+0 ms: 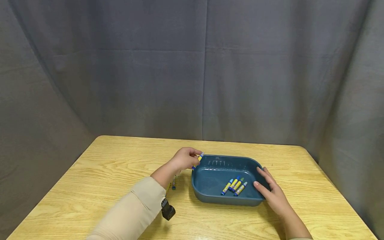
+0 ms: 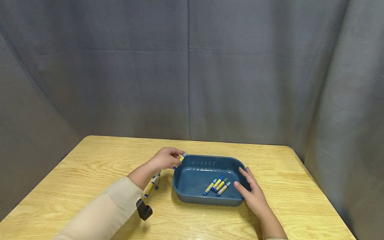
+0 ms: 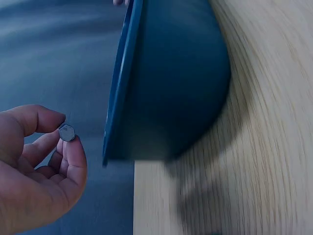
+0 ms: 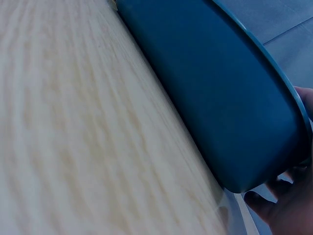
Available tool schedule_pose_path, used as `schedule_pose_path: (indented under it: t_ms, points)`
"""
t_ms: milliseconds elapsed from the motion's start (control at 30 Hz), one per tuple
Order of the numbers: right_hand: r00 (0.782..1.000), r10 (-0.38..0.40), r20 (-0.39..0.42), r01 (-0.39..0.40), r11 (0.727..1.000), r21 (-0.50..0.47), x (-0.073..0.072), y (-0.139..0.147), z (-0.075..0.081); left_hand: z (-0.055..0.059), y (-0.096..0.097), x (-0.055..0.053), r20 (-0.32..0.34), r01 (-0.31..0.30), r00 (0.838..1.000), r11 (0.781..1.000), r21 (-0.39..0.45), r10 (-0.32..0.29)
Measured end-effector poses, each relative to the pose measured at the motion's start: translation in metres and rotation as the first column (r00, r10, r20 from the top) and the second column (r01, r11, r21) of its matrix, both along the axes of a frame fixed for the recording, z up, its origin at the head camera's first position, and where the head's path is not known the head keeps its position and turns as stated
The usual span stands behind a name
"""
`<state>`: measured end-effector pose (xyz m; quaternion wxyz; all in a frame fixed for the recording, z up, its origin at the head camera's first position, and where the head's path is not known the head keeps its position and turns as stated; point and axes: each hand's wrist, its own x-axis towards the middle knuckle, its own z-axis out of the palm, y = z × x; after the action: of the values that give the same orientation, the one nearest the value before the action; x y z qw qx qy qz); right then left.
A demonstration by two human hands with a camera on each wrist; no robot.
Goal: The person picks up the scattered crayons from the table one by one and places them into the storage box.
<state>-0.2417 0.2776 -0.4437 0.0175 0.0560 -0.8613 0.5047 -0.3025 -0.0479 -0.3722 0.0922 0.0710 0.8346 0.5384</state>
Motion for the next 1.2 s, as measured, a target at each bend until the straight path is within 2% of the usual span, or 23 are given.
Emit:
schedule_pose_path:
  t_ms: [133,233,433,667,933,1200]
  points:
    - [1.000,-0.001,0.001,0.001,1.000,0.000,0.001,-0.001,0.000,0.001,0.018,0.000,-0.009,0.055,0.998,0.998,-0.007,-0.055]
    - [1.000,-0.003,0.000,0.003,1.000,0.000,0.001,-0.001,0.001,-0.003,0.031,0.000,0.002,0.079,0.997,0.997,-0.012,-0.079]
    - [1.000,-0.011,-0.003,0.011,1.000,0.004,0.002,-0.001,0.001,-0.016,0.055,0.001,0.075,0.089,0.993,0.996,-0.029,-0.087]
    - [1.000,-0.006,-0.001,0.006,1.000,0.002,0.001,-0.002,0.002,-0.028,0.077,0.002,0.094,0.085,0.993,0.992,-0.098,-0.075]
    - [1.000,-0.005,-0.012,0.006,1.000,0.010,0.001,-0.001,0.001,-0.037,0.094,0.005,0.091,0.091,0.993,0.973,-0.213,-0.073]
    - [1.000,-0.004,-0.017,0.004,1.000,0.002,0.002,-0.002,0.002,-0.044,0.099,0.006,0.093,0.115,0.991,0.948,-0.296,-0.091]
